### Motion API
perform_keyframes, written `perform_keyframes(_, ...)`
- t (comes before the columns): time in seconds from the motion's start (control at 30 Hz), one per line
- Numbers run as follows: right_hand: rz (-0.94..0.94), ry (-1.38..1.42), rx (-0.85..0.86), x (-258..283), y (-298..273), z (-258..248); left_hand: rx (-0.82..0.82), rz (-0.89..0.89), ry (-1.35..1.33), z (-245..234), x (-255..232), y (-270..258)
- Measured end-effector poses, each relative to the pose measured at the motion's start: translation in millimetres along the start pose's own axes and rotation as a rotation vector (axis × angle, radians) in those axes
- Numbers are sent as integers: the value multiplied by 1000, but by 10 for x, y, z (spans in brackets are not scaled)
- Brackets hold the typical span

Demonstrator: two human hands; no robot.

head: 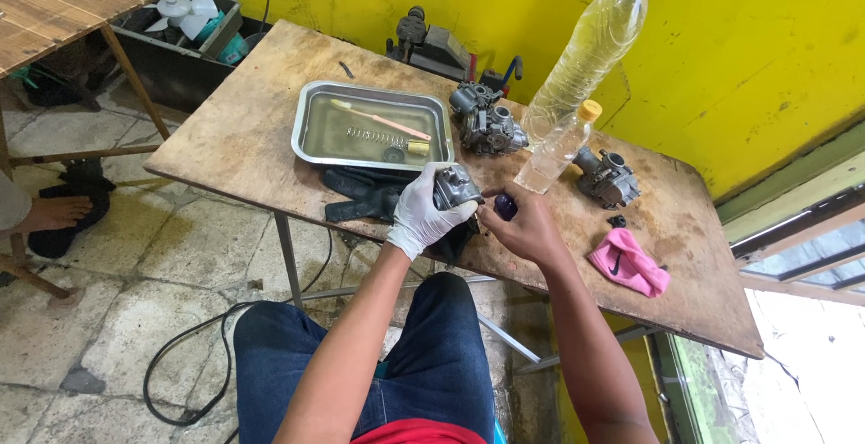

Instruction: The person disassembles a carburetor on a wooden workbench, using a screwdriver to remove screws and a cloth to wipe components. They place small parts into a metal tray and handle various carburetor pieces throughout the process.

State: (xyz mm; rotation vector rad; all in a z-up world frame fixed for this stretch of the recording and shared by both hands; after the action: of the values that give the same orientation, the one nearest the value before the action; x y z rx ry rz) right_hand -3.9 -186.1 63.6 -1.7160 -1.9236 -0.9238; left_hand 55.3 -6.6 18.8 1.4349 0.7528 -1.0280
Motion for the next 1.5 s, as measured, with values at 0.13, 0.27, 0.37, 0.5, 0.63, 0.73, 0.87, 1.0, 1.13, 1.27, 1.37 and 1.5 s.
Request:
perform_keyframes(0.13,-45,7,-18,39,25,-37,-24,-16,93,10,117,17)
perform_keyframes(0.27,-51,22,8,97,-17,-39,-70,-32,133,4,135,9)
perform_keyframes(0.37,-53,-17,-10,24,-27,-64,-137,-53,69,-19,280,27)
perform_keyframes(0.5,-33,-36,-17,16,-99,-81,-270,-36,-74,-124,447,91)
perform_keyframes(0.63,-70,-20,4,100,-158,-61,-335,-1,-243,-211,232,95)
perform_keyframes(0.73,-71,-82,97,100,-205,56,-358,0,-369,-286,176,98)
perform_keyframes(0.87,-120,-101,168,281,-298,178,-317,6,-331,-505,132,201)
perform_keyframes(1.0,-124,-149,212,313,-293,272,-266,47,-54,-709,49,303)
perform_keyframes(1.13,-101,-197,246,249,-295,322,-210,20,346,-780,-80,361)
perform_keyframes(1.27,-106,-223,276,262,-285,340,-7,60,659,-595,-201,354)
perform_keyframes(1.37,-90,-227,287,199,-275,368,154,55,807,-471,-109,350)
perform_keyframes(1.5,-94,-241,291,97,-265,404,411,-97,961,-360,-4,450)
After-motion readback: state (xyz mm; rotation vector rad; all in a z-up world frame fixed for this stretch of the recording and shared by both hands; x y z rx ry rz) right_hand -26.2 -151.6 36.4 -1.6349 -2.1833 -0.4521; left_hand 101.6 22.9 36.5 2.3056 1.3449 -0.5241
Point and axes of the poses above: each hand's wrist, its own y-axis towards the middle knuckle, its own z-axis out of the palm, x = y × z, the point moved 6 cm from there along y, towards the middle knuckle, and after that the axes turned 5 degrees about x, right-handed, at the moved point
